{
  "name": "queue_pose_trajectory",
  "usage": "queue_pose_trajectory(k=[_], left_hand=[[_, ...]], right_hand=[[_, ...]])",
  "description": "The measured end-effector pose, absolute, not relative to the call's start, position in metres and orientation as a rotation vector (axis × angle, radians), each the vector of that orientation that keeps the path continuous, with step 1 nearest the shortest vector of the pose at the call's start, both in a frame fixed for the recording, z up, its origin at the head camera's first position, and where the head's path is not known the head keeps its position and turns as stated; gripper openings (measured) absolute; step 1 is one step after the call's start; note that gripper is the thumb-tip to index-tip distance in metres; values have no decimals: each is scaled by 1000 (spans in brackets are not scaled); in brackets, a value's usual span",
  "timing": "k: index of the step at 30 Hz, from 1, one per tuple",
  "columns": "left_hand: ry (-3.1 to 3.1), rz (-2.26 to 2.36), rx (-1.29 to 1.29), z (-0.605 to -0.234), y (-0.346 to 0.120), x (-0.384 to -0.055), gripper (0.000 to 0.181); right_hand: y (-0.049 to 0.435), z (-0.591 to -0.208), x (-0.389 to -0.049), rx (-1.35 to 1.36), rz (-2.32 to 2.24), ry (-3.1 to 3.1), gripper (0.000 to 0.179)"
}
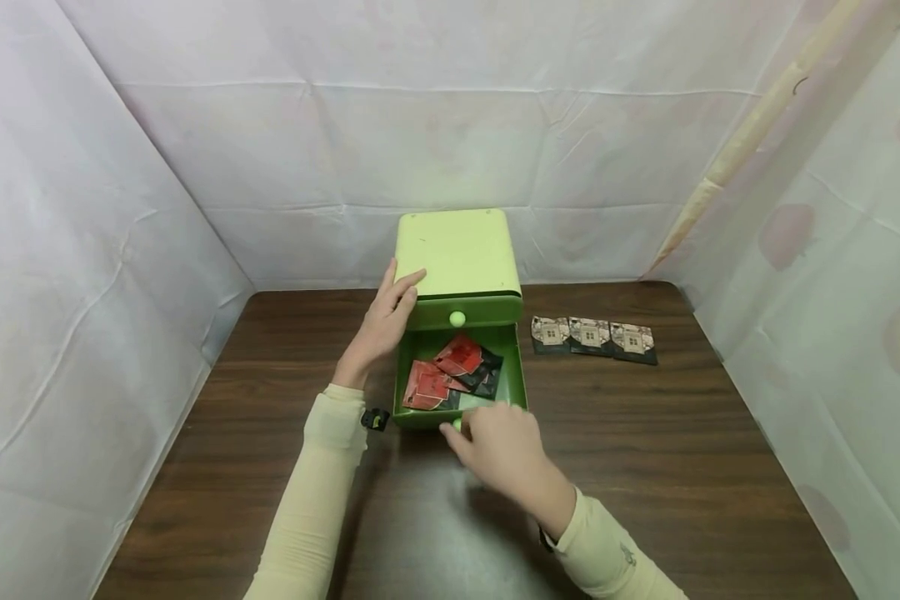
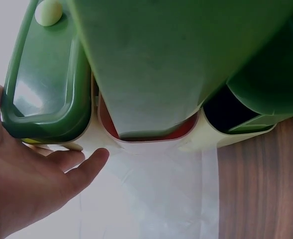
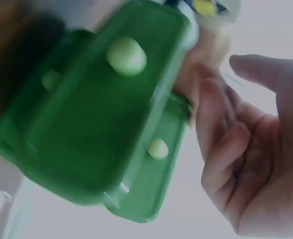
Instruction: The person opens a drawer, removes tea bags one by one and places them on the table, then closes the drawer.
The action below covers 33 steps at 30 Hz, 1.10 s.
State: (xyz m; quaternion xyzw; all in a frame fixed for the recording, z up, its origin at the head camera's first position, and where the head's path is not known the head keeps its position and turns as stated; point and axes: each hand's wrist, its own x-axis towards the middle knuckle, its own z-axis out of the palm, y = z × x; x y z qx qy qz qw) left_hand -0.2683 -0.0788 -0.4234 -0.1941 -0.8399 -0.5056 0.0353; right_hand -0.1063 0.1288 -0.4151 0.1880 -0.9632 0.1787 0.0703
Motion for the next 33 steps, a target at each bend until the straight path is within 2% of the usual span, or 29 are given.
queue_pose_trajectory(k=[4, 5, 10, 15, 28, 33], left_hand=[[-2567, -1547, -599, -424, -79, -270, 47], [-2567, -1543, -599, -424, -79, -270, 47], [-2579, -1527, -598, -423, -79, -269, 48], [-2573, -1532, -606, -421, -79, -267, 47], [-2570, -1549, -604, -421, -78, -266, 48], [-2567, -1539, -603, -422, -78, -267, 48]], right_hand=[[138, -399, -136, 706, 614, -2793, 7], [140, -398, -145, 760, 601, -2792, 6], [149, -405, -191, 1095, 476, -2925, 50], [150, -418, -217, 1272, 383, -3043, 70], [153, -442, -235, 1209, 310, -3177, 72], [149, -448, -236, 1185, 273, -3043, 53]])
